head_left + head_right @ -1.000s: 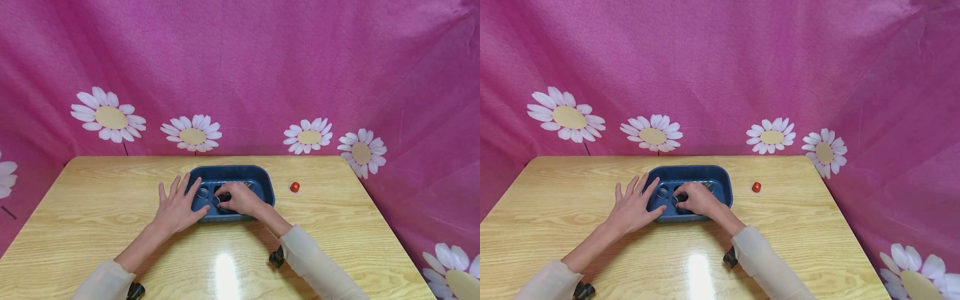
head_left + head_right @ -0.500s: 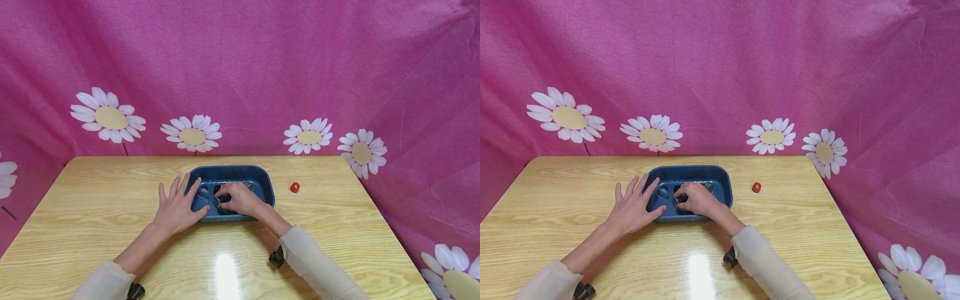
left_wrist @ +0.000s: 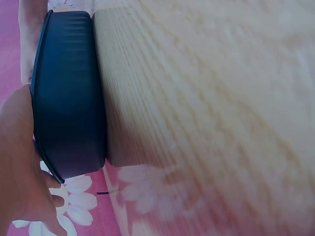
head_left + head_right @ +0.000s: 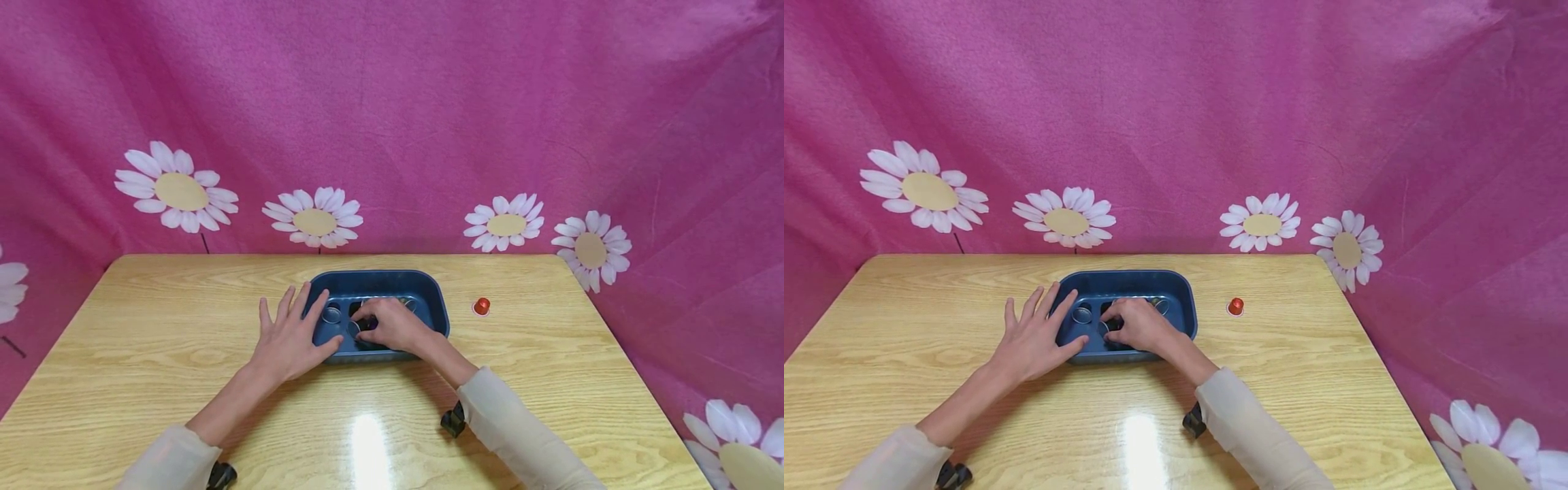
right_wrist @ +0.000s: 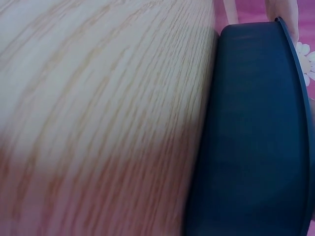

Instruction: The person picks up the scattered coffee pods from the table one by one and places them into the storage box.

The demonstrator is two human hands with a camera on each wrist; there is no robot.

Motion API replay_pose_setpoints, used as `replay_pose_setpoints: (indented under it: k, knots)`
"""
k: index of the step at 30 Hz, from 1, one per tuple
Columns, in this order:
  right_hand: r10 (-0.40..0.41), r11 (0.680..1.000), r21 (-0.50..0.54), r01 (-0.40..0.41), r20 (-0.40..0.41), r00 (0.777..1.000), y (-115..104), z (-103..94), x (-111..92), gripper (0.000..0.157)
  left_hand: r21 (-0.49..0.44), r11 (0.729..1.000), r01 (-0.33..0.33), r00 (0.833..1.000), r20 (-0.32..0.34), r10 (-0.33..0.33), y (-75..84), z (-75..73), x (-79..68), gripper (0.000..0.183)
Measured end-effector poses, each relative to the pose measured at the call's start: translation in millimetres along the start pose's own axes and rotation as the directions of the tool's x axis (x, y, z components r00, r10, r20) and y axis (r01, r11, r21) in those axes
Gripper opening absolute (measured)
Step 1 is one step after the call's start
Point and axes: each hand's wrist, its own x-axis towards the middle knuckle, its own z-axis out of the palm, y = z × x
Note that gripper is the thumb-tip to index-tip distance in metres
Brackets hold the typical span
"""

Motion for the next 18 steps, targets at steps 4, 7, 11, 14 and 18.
replay_pose_setpoints:
  k: [4,7,11,14,18]
  knots:
    - [0.012,1.000,0.019,-0.012,-0.005,1.000,0,-1.0,0,0.027,-0.003,1.000,-0.001,1.000,0.002,0.001,-0.3,-0.5,0.3,0.087]
    - [0.021,0.998,0.054,-0.020,-0.014,1.000,-1,-3.4,-1,0.027,-0.009,1.000,-0.002,1.000,0.003,0.002,-0.1,-1.0,0.3,0.087]
    - [0.034,0.995,0.100,-0.030,-0.040,0.999,-2,-11.6,-5,0.027,-0.012,1.000,0.003,1.000,0.005,-0.003,0.9,-1.4,0.4,0.087]
    - [0.052,0.992,0.120,-0.044,-0.063,0.997,-1,-20.4,-9,0.028,-0.011,1.000,0.007,1.000,0.007,-0.007,1.5,-1.1,1.0,0.087]
    - [0.075,0.983,0.173,-0.057,-0.097,0.992,2,-31.8,-15,0.027,-0.019,1.000,0.011,1.000,0.012,-0.011,1.6,-0.7,1.3,0.087]
